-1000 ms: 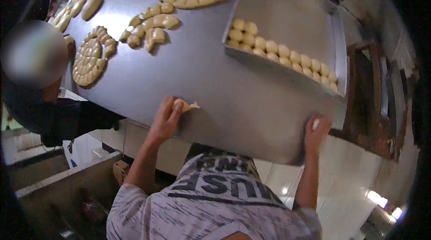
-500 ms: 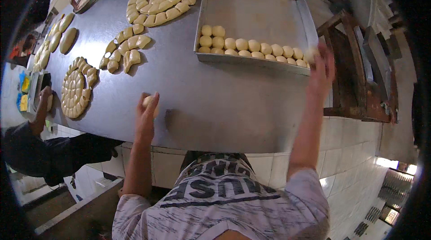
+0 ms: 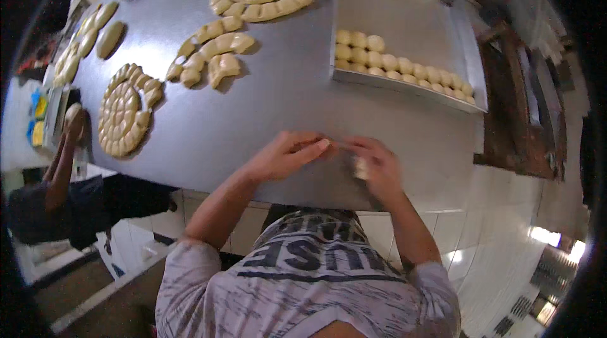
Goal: The person rolls small pieces of dough by hand on a metal table and places them into a rectangular metal baking tray.
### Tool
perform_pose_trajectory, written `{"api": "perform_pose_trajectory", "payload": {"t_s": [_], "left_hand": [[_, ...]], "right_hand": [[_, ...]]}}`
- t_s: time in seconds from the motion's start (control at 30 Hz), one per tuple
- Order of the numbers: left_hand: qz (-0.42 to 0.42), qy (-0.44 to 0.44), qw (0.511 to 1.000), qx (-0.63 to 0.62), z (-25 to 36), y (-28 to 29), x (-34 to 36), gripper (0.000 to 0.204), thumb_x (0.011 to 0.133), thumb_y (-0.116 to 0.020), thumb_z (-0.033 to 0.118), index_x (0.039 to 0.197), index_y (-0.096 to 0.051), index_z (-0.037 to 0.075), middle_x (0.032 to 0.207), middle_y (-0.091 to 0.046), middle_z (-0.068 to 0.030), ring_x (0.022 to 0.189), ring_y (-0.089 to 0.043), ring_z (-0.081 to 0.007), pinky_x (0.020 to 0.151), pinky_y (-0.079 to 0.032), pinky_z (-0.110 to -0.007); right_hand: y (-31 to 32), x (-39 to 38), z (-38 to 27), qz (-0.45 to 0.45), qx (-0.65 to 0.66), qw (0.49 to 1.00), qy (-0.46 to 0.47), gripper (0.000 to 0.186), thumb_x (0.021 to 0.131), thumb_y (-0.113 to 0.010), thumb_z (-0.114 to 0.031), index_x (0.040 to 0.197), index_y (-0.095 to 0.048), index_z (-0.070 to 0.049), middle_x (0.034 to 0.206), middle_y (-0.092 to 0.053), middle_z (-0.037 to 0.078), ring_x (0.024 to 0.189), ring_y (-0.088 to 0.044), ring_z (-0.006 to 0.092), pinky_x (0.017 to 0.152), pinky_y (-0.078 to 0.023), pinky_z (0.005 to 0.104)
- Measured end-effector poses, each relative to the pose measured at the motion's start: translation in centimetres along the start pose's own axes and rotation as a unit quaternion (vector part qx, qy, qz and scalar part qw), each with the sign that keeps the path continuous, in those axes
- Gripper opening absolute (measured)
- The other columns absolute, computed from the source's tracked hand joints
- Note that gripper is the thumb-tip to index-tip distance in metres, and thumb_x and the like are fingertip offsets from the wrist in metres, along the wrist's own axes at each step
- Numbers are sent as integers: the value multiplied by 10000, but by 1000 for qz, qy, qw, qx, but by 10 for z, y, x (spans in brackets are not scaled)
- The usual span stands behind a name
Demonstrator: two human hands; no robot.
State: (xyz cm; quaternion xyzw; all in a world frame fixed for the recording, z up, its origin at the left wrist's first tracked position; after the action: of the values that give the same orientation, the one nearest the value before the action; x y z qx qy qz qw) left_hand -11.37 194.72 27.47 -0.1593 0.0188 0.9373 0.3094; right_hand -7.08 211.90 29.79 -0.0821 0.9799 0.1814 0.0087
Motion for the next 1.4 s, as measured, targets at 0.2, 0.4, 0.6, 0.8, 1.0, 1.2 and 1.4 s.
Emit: {"api": "perform_pose_trajectory", "payload": {"t_s": [0.2,0.4,0.6,0.8,1.0,1.2,1.4], "left_hand": [[404,-154,707,560,33,176,-5,515,797,-602,184,1295,-472,163,1270,-474,-189,1179,-431,-371,998,-327,-457],[389,-85,653,645,-1,230,31,511,835,-566,231,1330,-444,197,1273,-500,-159,1175,-443,-377,1022,-282,-486],[344,10,711,613,24,219,44,424,864,-554,339,1223,-520,117,1085,-610,-177,1019,-559,-375,864,-444,-442],[213,-154,936,-236,32,87,26,424,907,-458,318,1217,-460,29,1213,-501,-154,1166,-459,-295,970,-364,-484],[242,-73,963,-94,0,12,65,323,874,-551,202,1147,-471,48,1077,-542,-110,1015,-539,-231,875,-464,-382],[374,-75,914,139,-16,115,2,262,868,-562,83,1126,-563,42,979,-596,-71,860,-566,-150,767,-469,-283],[438,-105,893,-8,-22,159,-53,280,920,-546,198,1134,-442,51,1092,-500,-104,1033,-514,-198,874,-449,-337]], "right_hand": [[142,-81,62,303,-583,753,-25,370,874,-521,-213,1207,-529,-52,1125,-554,158,1068,-490,331,948,-345,433],[119,-19,63,290,-393,871,48,232,790,-600,-226,924,-544,-45,903,-540,163,883,-501,355,804,-371,479],[228,-44,92,384,-495,779,-20,226,754,-627,-179,920,-549,-49,891,-551,122,888,-517,313,832,-382,457],[162,-23,79,241,-357,898,88,240,735,-661,-205,846,-537,-30,857,-551,141,893,-513,343,892,-366,495],[223,-9,104,307,-434,847,1,182,750,-618,-117,880,-541,-15,916,-553,153,916,-519,330,919,-387,435],[222,-64,91,237,-345,907,-46,251,754,-579,-15,998,-599,-71,1022,-575,138,984,-549,265,863,-442,364],[256,69,-12,421,127,877,194,297,822,-612,-125,1110,-592,-55,943,-624,42,849,-583,125,738,-473,261]]}}
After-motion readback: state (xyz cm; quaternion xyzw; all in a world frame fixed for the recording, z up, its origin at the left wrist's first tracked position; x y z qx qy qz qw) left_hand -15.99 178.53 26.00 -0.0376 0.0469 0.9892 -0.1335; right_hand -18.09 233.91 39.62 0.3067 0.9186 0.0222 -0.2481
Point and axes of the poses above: each hand's wrist, its own x-axis towards the middle knuckle, its own y-axis out of the back of the hand, z = x × y, the point moved 9 cm from there along x, towards the middle knuckle
